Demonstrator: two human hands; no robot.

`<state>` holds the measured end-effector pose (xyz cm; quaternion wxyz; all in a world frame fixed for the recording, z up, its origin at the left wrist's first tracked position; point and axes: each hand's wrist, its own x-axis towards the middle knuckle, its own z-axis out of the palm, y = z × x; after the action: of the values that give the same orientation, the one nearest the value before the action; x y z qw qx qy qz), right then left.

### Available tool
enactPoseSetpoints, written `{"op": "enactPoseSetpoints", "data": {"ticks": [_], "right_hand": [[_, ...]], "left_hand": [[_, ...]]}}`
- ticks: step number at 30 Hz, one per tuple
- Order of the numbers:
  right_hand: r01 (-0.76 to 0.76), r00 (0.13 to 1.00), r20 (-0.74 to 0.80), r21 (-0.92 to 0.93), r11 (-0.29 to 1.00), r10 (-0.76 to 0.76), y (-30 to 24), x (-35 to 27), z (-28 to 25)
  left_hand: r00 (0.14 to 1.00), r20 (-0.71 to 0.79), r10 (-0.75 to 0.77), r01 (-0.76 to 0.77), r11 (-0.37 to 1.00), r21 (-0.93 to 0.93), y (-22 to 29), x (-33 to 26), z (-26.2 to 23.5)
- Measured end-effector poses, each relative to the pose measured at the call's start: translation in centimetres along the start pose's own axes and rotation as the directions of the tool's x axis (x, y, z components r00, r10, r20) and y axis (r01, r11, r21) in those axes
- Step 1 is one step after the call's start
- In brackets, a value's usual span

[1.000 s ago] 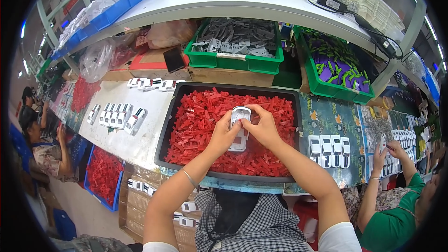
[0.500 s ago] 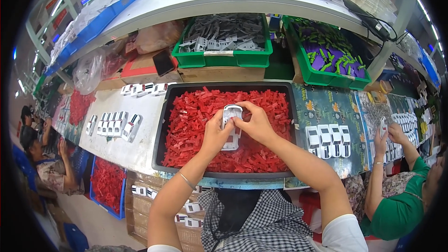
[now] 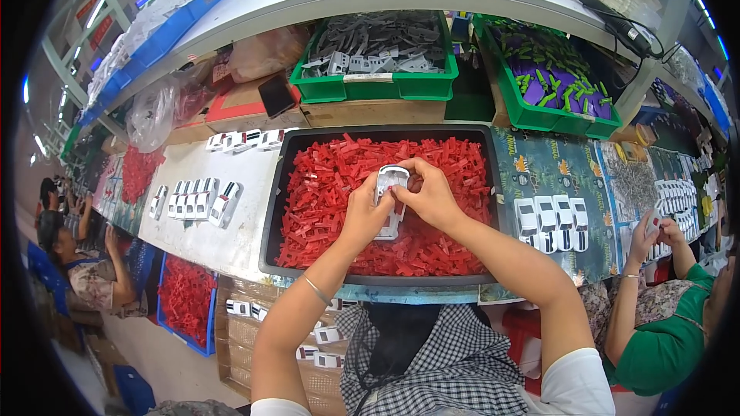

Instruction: The person assembles toy cars by taking car shells and inserting plastic parts into each one by hand before placing the assembled car bodies on the table.

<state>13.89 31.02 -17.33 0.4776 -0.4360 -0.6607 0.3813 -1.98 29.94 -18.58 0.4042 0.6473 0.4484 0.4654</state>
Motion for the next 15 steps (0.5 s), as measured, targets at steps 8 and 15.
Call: {"op": "enactPoseSetpoints", "data": {"ticks": [8,15], "right_hand": [[0.182,0.982,-0.05,0.067,0.981,-0.179,-2.5,0.0,0.5],[0.106,0.993,-0.061,0.1,0.989,-0.1,-2.2,0.1,-0.9]], "left_hand": [[0.979,-0.147,0.141,-0.105,0.967,0.232,3.4,-0.6,-1.8],[0.82,-0.293,0.492,-0.1,0.628,0.772,1.0,-1.2,-16.5]]}}
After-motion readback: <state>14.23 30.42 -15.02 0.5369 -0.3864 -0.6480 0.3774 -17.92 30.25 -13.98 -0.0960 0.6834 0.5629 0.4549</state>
